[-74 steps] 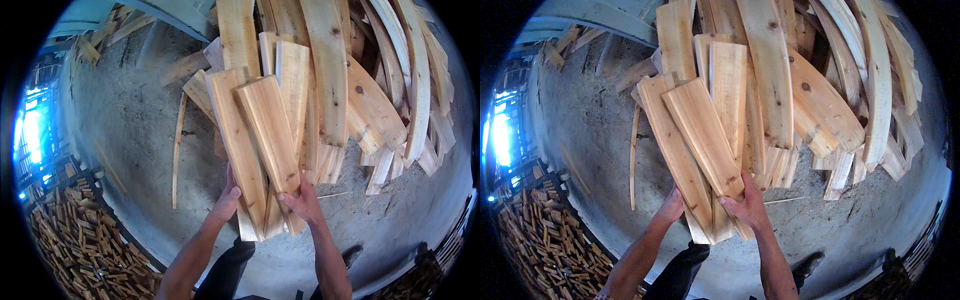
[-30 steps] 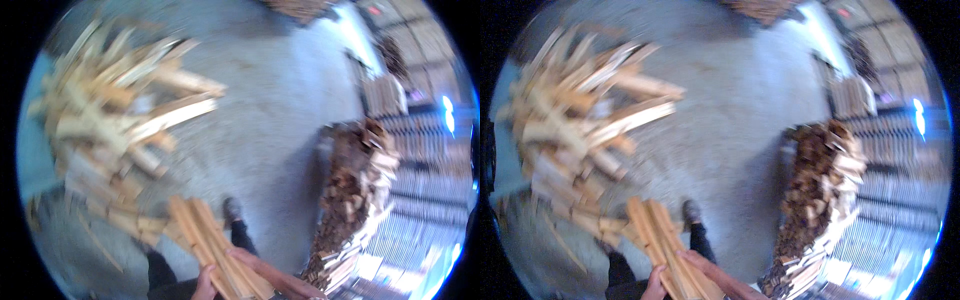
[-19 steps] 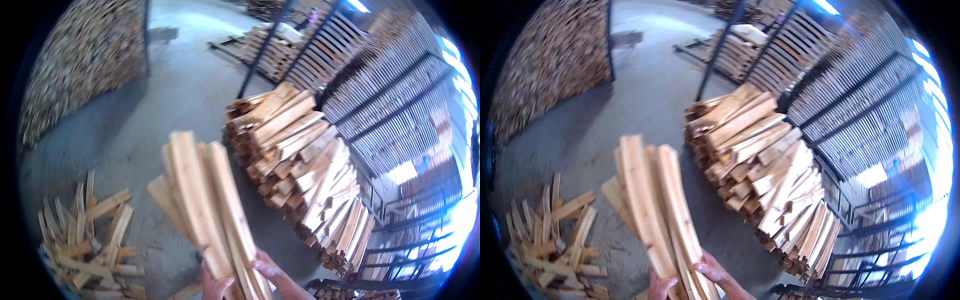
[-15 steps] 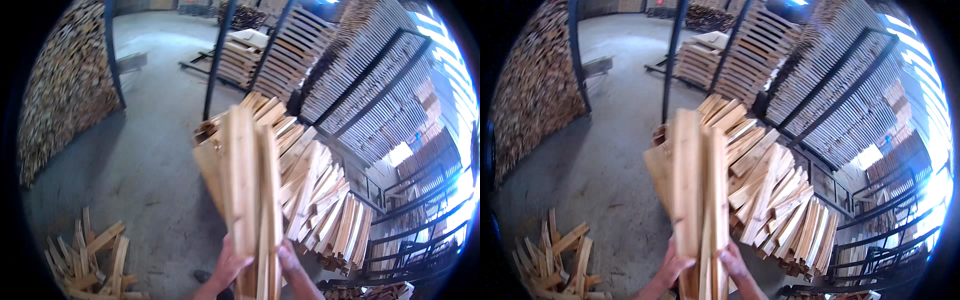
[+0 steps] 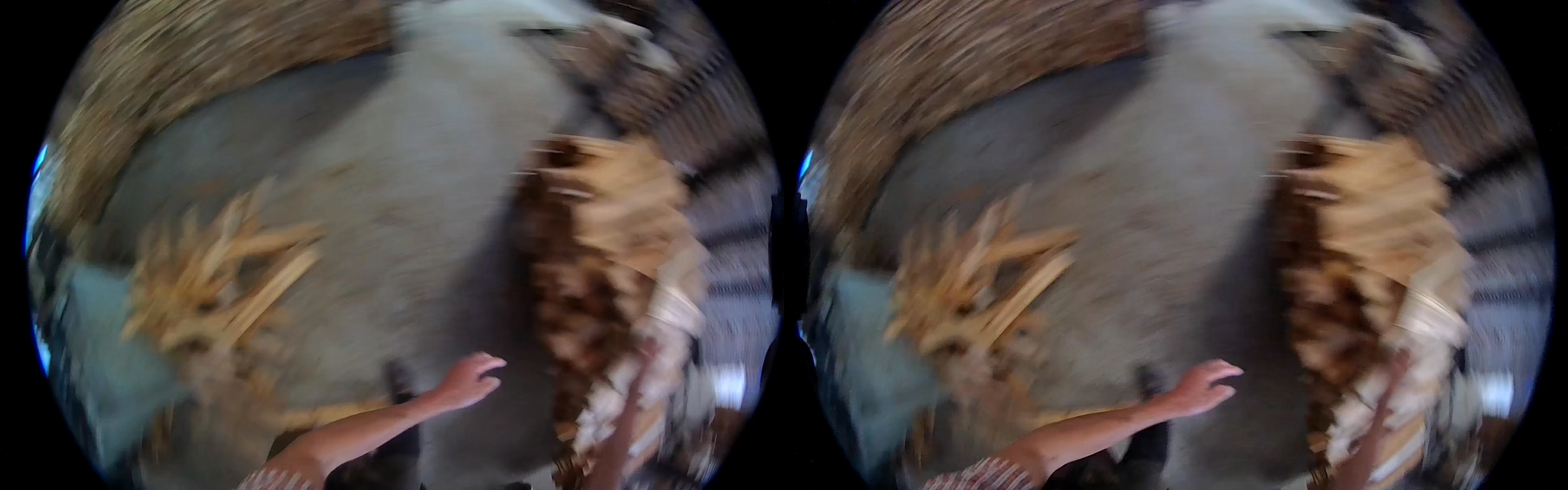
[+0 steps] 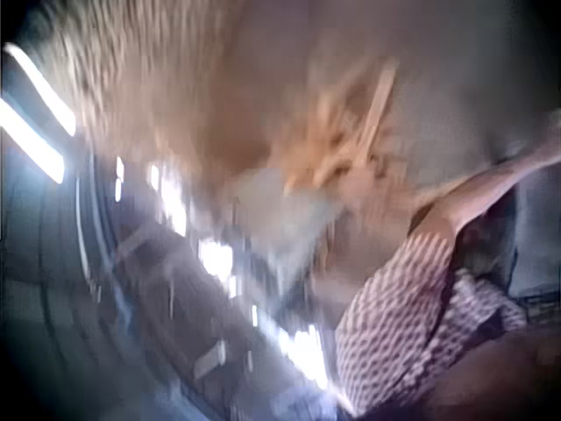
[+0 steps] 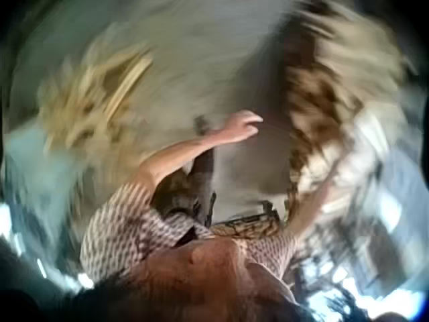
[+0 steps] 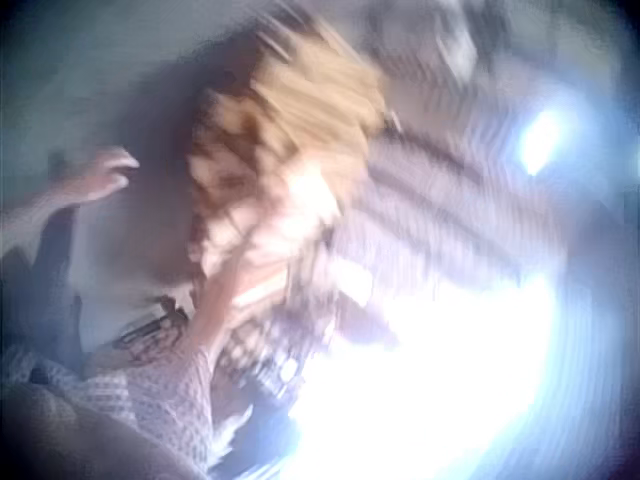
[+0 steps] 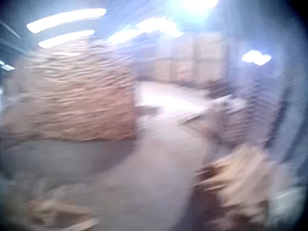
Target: The person picks up bundles of wooden planks from a pile on the floor and carries them to a nearby metal rack. They then stack the planks vertically on the rack, repeating this process multiple times to organize the wood.
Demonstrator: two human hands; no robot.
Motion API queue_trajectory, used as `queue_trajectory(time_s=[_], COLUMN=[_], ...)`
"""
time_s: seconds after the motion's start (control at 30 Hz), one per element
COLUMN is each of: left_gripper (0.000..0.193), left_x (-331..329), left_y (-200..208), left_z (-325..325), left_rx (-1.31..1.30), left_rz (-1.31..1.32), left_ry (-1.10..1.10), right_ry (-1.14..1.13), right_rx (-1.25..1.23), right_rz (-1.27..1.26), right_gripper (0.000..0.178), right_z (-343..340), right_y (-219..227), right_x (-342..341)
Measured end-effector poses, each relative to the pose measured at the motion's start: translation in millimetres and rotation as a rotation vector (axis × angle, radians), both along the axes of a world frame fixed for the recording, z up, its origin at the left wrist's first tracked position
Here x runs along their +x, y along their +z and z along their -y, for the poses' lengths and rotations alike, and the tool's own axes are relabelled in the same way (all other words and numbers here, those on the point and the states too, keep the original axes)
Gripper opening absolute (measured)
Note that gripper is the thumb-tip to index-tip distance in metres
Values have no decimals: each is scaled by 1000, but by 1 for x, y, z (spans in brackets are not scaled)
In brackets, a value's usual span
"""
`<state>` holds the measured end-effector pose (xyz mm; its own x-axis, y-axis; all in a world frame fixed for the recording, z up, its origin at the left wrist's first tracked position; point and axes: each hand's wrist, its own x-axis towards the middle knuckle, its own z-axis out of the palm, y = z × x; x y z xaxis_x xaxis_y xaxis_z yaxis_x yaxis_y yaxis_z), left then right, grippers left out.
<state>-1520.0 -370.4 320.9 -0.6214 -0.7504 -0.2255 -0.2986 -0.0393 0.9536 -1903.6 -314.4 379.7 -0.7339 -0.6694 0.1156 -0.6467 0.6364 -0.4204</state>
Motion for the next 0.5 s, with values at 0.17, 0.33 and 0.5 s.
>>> queue_trajectory(time_s=[0.17,0.33,0.5], left_gripper=[37,38,54], left_x=[213,342,454], left_y=[-79,-162,-266], left_z=[-178,-303,-357], left_rx=[565,989,1247], left_rz=[251,252,151], left_ry=[473,949,1774], right_ry=[288,876,1535], right_rx=[-234,622,987], right_rz=[641,510,255], right_gripper=[44,50,81], right_z=[3,-45,-142], right_y=[65,-57,-319], right_x=[257,455,628])
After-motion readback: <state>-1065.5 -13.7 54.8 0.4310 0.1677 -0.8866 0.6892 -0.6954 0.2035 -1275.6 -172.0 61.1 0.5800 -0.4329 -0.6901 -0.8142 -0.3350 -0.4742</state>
